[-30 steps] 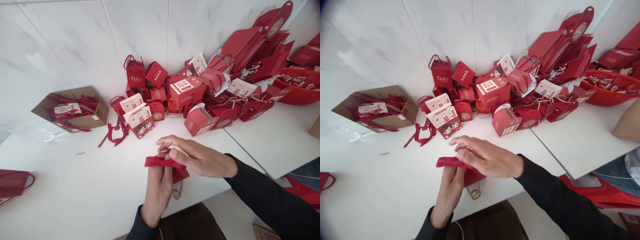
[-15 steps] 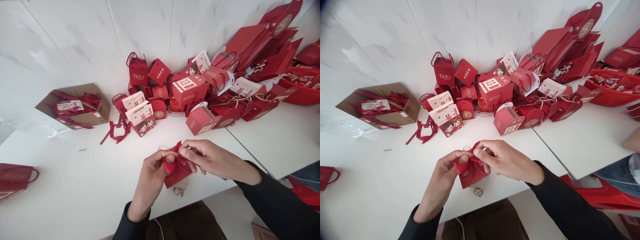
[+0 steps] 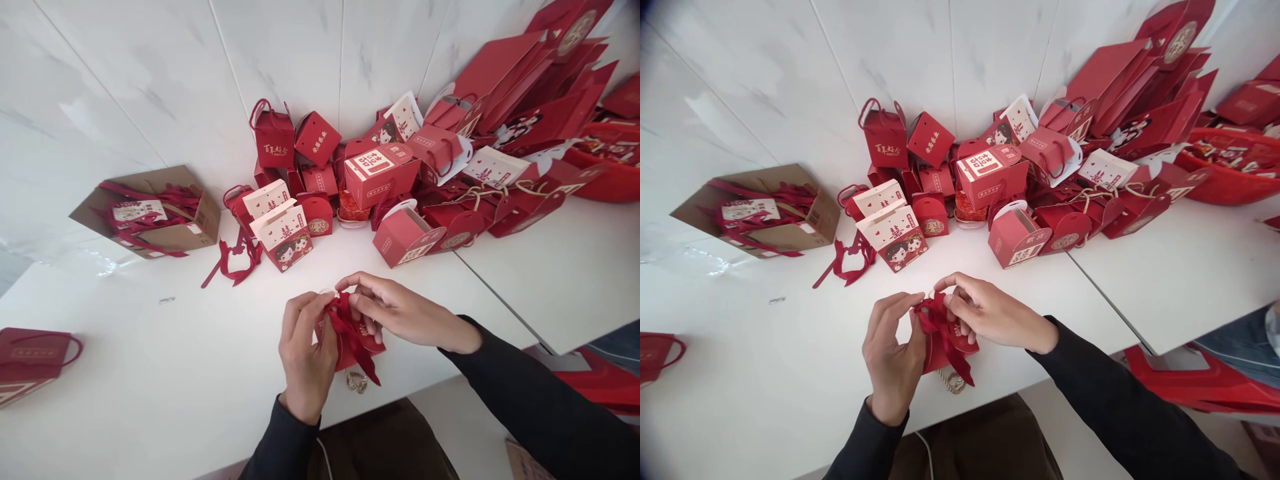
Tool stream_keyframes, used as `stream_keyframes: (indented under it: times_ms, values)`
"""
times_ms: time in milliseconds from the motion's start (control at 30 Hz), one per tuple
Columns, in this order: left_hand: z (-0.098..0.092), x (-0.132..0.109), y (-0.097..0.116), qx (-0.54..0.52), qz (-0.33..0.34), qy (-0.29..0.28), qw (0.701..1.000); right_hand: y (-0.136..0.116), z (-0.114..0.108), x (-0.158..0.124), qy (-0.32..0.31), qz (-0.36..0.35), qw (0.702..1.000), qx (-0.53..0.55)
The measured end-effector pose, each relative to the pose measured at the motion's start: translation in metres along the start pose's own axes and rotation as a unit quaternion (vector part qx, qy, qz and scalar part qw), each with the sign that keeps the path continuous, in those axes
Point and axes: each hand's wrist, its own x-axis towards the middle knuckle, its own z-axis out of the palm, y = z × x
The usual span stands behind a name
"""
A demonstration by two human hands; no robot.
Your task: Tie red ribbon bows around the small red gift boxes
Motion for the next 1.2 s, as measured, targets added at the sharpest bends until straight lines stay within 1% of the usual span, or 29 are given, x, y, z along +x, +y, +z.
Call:
stream_keyframes:
  times_ms: [100,200,267,400,567,633,733,833,1000,1100,1200]
  values:
    - [0.003,-0.004,-0.001,-0.001,-0.012,0.021,1.000,0.004,0.001,0.001,-0.009,0.012,1.000,0.020]
    - [0.004,-0.007,-0.002,-0.018,-0.015,0.025,0.999,0.004,0.001,0.001,-0.028,-0.002,0.999,0.024]
    - [0.004,-0.007,-0.002,-0.034,-0.016,0.015,0.999,0.002,0.002,0.001,-0.038,-0.017,0.999,0.029]
    - [0.002,-0.009,-0.003,-0.067,-0.027,-0.001,0.997,0.001,0.002,0.002,-0.026,-0.029,0.997,0.062]
    - [-0.002,-0.013,-0.004,-0.096,-0.025,-0.028,0.995,0.002,0.000,0.002,-0.011,-0.039,0.985,0.166]
    - [-0.004,-0.014,-0.003,-0.110,-0.036,-0.042,0.992,0.003,0.000,0.001,-0.011,-0.028,0.979,0.204]
    - [-0.007,-0.014,0.001,-0.122,-0.104,-0.051,0.986,0.006,0.000,0.001,-0.010,-0.001,0.965,0.261]
    - [-0.009,-0.014,0.005,-0.131,-0.176,-0.039,0.975,0.010,0.001,0.001,-0.008,0.010,0.953,0.302]
    - [-0.007,-0.015,0.011,-0.169,-0.244,-0.026,0.955,0.015,0.003,0.002,-0.005,0.018,0.941,0.337]
    - [-0.005,-0.014,0.014,-0.195,-0.300,0.004,0.934,0.018,0.004,0.001,0.001,0.020,0.940,0.341]
    - [-0.002,-0.011,0.014,-0.226,-0.362,0.046,0.903,0.020,0.003,0.000,0.002,0.019,0.940,0.340]
